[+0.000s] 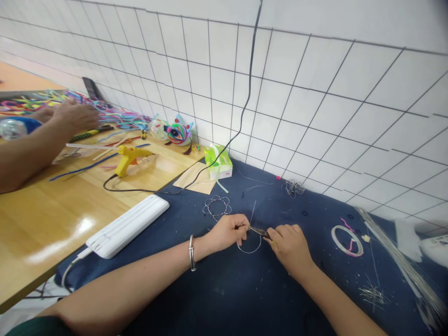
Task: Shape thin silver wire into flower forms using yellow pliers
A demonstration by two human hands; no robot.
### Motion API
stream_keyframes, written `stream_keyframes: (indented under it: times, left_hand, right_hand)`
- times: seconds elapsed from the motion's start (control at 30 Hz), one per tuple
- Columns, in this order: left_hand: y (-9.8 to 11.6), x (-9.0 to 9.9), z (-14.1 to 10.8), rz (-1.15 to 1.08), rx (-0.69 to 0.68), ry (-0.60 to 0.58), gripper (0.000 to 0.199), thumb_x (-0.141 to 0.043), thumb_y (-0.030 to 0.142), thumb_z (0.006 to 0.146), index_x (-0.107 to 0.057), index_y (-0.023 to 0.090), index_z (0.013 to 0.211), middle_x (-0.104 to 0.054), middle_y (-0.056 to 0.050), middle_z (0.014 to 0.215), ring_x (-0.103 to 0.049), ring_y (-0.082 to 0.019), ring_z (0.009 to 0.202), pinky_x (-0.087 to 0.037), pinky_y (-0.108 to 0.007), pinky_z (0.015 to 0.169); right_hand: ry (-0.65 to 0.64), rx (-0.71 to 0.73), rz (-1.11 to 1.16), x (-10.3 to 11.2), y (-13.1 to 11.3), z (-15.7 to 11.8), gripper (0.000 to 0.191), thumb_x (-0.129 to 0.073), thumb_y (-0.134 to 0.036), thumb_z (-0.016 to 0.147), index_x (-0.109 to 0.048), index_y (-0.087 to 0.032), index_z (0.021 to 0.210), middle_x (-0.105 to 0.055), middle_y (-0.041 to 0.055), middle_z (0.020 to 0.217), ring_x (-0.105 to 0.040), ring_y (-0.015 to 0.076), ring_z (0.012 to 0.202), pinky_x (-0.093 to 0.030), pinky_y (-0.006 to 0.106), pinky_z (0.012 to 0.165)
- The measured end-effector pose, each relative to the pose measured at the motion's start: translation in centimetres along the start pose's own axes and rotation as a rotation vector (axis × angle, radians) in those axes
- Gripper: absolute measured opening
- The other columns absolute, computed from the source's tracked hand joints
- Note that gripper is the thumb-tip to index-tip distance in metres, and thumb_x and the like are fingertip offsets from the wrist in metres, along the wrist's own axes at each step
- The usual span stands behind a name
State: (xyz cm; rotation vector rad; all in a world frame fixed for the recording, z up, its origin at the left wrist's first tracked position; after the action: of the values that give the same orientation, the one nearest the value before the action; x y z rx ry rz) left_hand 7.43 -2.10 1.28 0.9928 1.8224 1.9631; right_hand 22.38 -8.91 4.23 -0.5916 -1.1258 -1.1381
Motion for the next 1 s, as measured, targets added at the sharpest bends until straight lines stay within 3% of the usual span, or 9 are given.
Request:
stream_keyframes:
  times: [0.4, 0.63, 0.87, 1.0]
  left_hand:
    - [1.2, 0.1, -0.2, -0.075, -0.087, 0.017, 0.017, -0.046, 0.026, 0.083, -0.057, 0.013, 0.08, -0.059, -0.001, 0.073, -0.059, -0.009, 0.061, -0.047, -0.021, 0.059]
    - [0.7, -0.3, 0.0, -0.239, -0.012, -0.082, 0.019, -0.046, 0.03, 0.085, -0.056, 0.014, 0.087, -0.063, -0.003, 0.077, -0.059, -0.009, 0.061, -0.044, -0.021, 0.058]
    - [0.6, -0.1, 0.1, -0.172, -0.012, -0.085, 0.019, -0.049, 0.028, 0.083, -0.056, 0.014, 0.093, -0.064, -0.002, 0.075, -0.059, -0.009, 0.056, -0.043, -0.021, 0.057]
    - [0.8, 0.1, 0.0, -0.101, -0.024, -0.058, 0.017, -0.048, 0.026, 0.083, -0.058, 0.014, 0.088, -0.063, -0.002, 0.074, -0.059, -0.009, 0.057, -0.043, -0.02, 0.056]
  right_hand:
    - [-0.123, -0.065, 0.258, -1.3, 0.6, 0.1, 0.025, -0.043, -0.038, 0.089, -0.059, -0.021, 0.08, -0.056, -0.0027, 0.064, -0.05, 0.01, 0.062, -0.024, 0.025, 0.061]
    - [-0.003, -0.038, 0.133, -0.4, 0.5, 0.1, 0.025, -0.043, -0.034, 0.089, -0.061, -0.018, 0.081, -0.054, 0.0008, 0.064, -0.049, 0.0126, 0.066, -0.023, 0.027, 0.064]
    - [0.056, 0.028, -0.119, 1.0, 0.3, 0.0, 0.018, -0.045, -0.026, 0.087, -0.06, -0.02, 0.095, -0.054, 0.0043, 0.071, -0.044, 0.0154, 0.069, -0.023, 0.031, 0.066]
    - [0.039, 0.025, -0.089, 0.7, 0.3, 0.0, 0.018, -0.045, -0.028, 0.087, -0.06, -0.02, 0.093, -0.053, 0.0043, 0.07, -0.044, 0.0154, 0.07, -0.023, 0.031, 0.066]
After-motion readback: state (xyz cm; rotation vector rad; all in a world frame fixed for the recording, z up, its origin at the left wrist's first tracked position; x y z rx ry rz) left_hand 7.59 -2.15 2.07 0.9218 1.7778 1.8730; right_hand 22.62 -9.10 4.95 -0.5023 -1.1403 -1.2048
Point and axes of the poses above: each hand's wrist, its own z-axis towards the middle knuckle, its own x-axis out of the back of the hand, y = z × x, the point moved 6 cm from there along z, towards the middle knuckle
